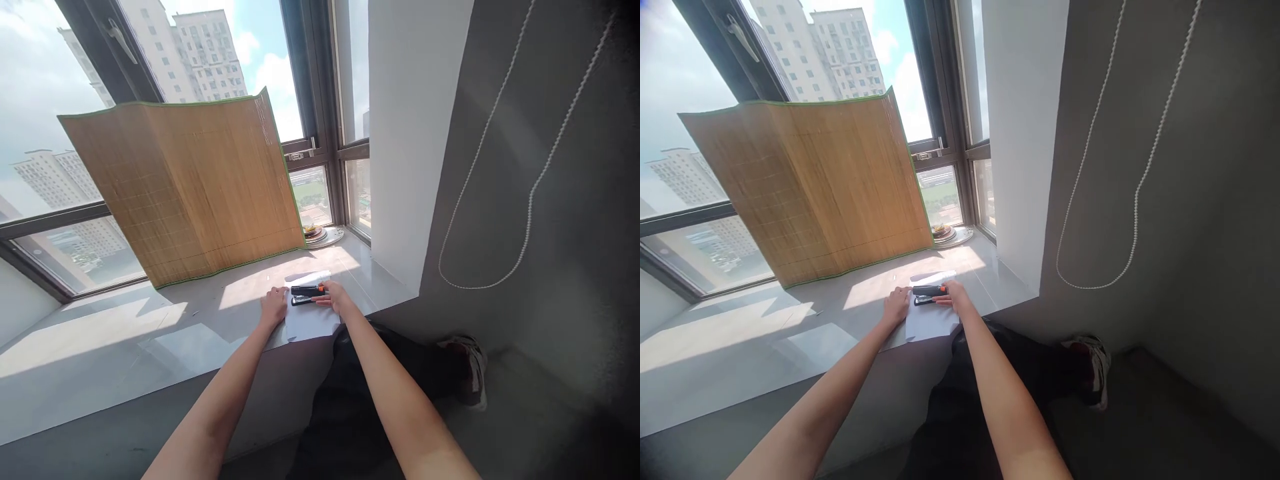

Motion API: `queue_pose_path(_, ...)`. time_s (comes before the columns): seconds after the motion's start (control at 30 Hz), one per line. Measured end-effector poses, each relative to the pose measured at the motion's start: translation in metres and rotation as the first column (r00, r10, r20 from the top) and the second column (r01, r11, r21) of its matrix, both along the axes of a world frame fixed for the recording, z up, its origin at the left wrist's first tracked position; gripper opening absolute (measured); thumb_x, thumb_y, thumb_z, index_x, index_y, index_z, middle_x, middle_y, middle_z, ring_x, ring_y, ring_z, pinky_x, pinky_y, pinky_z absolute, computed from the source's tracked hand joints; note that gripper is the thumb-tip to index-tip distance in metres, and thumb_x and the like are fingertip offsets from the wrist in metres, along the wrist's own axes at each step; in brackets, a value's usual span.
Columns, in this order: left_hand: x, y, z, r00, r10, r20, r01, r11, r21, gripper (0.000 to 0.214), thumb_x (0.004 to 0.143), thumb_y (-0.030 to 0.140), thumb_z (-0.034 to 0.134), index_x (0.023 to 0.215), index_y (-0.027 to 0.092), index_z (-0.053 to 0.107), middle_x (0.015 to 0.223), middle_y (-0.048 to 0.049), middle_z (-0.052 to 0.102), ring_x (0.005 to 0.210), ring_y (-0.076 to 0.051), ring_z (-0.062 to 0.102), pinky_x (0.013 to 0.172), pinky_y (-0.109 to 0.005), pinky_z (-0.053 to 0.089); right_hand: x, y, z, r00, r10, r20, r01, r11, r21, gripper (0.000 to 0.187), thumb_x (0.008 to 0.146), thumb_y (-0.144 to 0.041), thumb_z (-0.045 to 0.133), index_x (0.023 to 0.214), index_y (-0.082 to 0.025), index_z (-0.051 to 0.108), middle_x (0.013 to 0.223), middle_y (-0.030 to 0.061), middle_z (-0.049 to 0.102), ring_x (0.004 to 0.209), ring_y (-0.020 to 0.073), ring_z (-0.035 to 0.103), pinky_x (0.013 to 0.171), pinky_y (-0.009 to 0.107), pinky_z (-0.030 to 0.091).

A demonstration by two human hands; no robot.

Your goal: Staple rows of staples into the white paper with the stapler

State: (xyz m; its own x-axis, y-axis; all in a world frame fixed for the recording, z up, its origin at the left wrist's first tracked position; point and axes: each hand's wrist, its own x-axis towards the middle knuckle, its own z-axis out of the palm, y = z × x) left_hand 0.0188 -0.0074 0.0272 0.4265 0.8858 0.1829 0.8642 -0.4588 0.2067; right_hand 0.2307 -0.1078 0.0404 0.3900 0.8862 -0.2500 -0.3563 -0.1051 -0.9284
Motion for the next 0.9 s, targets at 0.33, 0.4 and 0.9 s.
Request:
queue_pose_path(0.33, -0.001, 0.002, -0.002, 0.999, -0.002, 0.041, 0.002, 1.000, -0.011, 0.045, 0.108, 0.027, 0.033, 0.138, 0.030, 0.066, 0.139, -0.0120, 0.062, 0.134, -0.032, 0.057, 0.117, -0.057, 0.038, 0.000, 0.004, -0.002, 0.985, 0.083, -0.148, -0.082, 0.997, 0.010, 0.006, 0.101, -0.020, 0.060, 0.105, -0.018, 0.056, 0.100, 0.0092, 0.072, 0.071, 0.0184, 0.077, 0.065, 0.030, 0.068)
queue_pose_path(0.4, -0.002, 0.005, -0.003, 0.994, 0.004, 0.105, -0.001, 0.999, -0.035, 0.044, 0.107, 0.026, 0.033, 0.134, 0.030, 0.068, 0.137, -0.0118, 0.064, 0.134, -0.032, 0.057, 0.119, -0.058, 0.035, 0.001, 0.006, -0.003, 0.988, 0.084, -0.128, -0.083, 0.996, 0.009, 0.008, 0.103, -0.023, 0.061, 0.106, -0.018, 0.057, 0.100, 0.0097, 0.071, 0.070, 0.0182, 0.076, 0.064, 0.030, 0.068)
queue_pose_path(0.9, -0.017, 0.027, -0.012, 0.531, 0.120, 0.839, 0.170, 0.955, -0.245, 0.032, 0.098, 0.044, 0.054, 0.101, 0.022, 0.076, 0.123, -0.0146, 0.077, 0.125, -0.031, 0.068, 0.116, -0.049, 0.048, 0.006, 0.009, -0.004, 0.948, -0.018, 0.318, 0.019, 1.000, -0.002, 0.023, 0.099, -0.043, 0.068, 0.104, -0.020, 0.072, 0.112, 0.0097, 0.073, 0.098, 0.0286, 0.076, 0.083, 0.037, 0.063)
